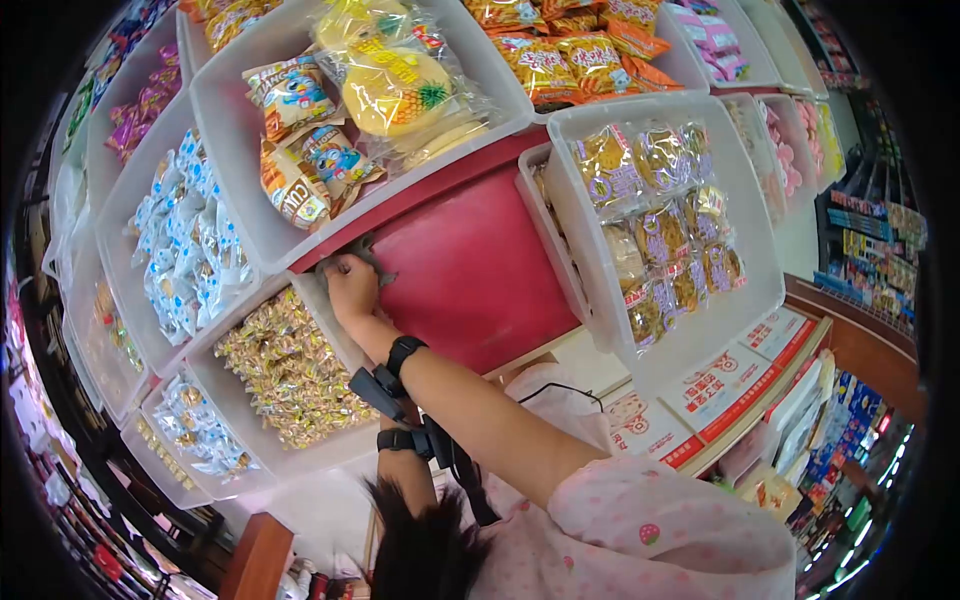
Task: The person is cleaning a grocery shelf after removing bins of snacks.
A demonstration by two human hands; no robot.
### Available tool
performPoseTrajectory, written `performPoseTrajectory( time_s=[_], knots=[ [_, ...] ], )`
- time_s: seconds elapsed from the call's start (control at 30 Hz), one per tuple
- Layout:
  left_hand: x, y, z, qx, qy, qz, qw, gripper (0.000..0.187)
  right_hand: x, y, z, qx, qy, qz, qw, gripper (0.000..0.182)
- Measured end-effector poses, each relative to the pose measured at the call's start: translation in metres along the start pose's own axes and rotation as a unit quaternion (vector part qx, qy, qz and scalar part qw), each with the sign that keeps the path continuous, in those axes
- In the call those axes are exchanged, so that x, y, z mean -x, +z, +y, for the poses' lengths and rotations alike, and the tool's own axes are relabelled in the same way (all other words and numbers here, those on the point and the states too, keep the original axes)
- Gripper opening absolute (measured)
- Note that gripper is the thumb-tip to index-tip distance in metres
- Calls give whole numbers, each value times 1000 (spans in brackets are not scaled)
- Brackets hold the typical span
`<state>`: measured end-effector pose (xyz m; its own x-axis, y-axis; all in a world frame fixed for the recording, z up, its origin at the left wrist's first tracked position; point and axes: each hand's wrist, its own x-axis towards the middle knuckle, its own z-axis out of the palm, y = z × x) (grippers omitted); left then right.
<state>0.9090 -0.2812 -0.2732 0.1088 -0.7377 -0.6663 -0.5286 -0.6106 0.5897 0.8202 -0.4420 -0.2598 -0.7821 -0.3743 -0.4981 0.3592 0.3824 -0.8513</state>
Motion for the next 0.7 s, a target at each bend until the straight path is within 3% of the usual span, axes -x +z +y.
performPoseTrajectory(
  time_s=[0.03,0.17,0.23,0.4,0.5,0.57,0.7],
  knots=[
    [-1,-2,1,-6,4,-5,1000,42,-3,10,-1,60,30,36,997,18],
    [-2,-3,3,-13,5,-10,1000,42,2,10,-5,62,40,71,995,19],
    [-2,-3,4,-19,10,-15,1000,41,-1,-3,-9,72,4,-19,997,19],
    [-2,-8,4,-30,7,-20,999,41,19,-4,-18,59,-95,2,994,22],
    [-4,-9,4,-39,7,-21,999,41,16,5,-22,62,-27,12,998,21],
    [-5,-11,1,-44,4,-21,999,41,18,10,-26,81,20,69,994,20],
    [-10,-11,6,-50,9,-21,999,41,-2,10,-20,105,82,46,990,19]
  ],
)
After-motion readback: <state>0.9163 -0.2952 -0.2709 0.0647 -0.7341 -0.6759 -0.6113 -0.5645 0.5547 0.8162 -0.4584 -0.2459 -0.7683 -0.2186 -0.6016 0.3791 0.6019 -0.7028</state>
